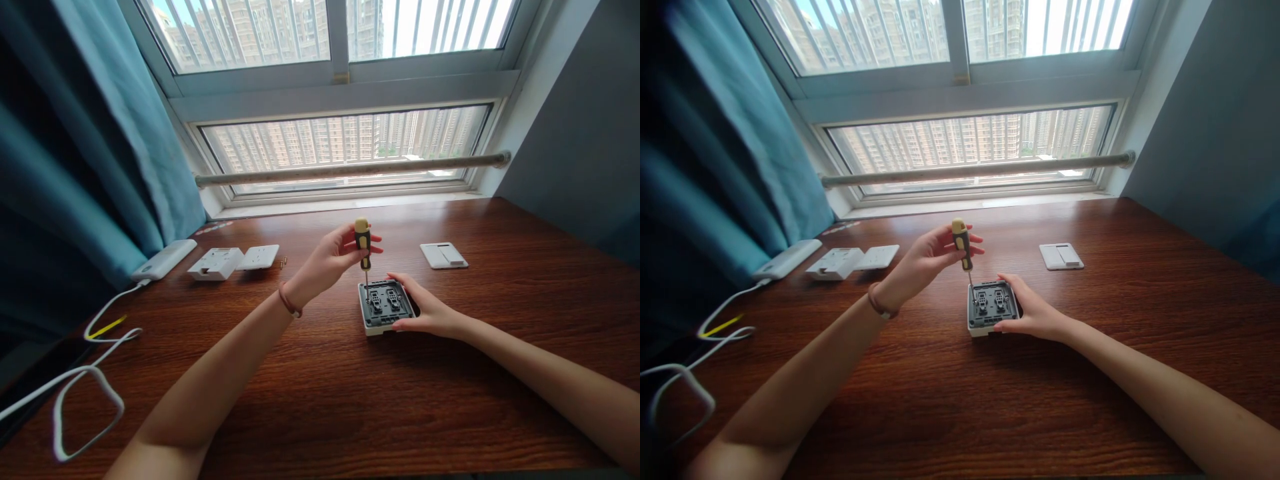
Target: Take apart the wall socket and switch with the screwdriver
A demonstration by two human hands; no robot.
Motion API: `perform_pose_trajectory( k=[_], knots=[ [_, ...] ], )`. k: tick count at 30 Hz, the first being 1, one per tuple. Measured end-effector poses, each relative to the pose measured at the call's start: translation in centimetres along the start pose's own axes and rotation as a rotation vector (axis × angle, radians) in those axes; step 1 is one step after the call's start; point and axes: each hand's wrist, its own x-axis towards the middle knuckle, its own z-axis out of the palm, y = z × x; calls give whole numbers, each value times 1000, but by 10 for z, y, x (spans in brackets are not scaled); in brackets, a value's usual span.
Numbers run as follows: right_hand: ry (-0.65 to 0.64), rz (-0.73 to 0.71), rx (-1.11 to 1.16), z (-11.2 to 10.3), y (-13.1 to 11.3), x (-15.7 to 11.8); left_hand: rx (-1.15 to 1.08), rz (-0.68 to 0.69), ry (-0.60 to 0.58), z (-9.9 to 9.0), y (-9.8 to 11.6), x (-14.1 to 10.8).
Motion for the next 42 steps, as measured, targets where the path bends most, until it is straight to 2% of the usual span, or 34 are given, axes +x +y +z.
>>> perform_pose_trajectory(
  k=[4, 12, 18, 19, 21, 26, 30, 33, 36, 42],
  knots=[
    [-2, -1, -11, 0, 0, 0, 63, -7, -21, -5, 3, -2],
    [-2, -9, -68, 1, 1, -1, 282, 98, 159, 4, -11, -3],
    [-2, -19, -90, 1, 2, 0, 520, 208, 454, 14, -25, -5],
    [-3, -20, -97, 0, 2, 0, 526, 208, 457, 15, -26, -5],
    [-5, -20, -109, 0, 2, 0, 445, 188, 383, 15, -23, -4],
    [-16, -23, -124, 0, 2, 0, 54, 57, 20, 5, -3, -2],
    [-13, -18, -118, 0, 1, 1, 13, -31, -141, -10, 10, -3],
    [-8, -26, -116, 0, 1, 1, 68, -37, -138, -17, 10, -3],
    [-7, -29, -121, 0, 1, 1, 130, -18, -43, -17, 5, -2],
    [-13, -25, -135, 0, 3, 1, 239, 77, 111, -2, -9, -5]
  ],
)
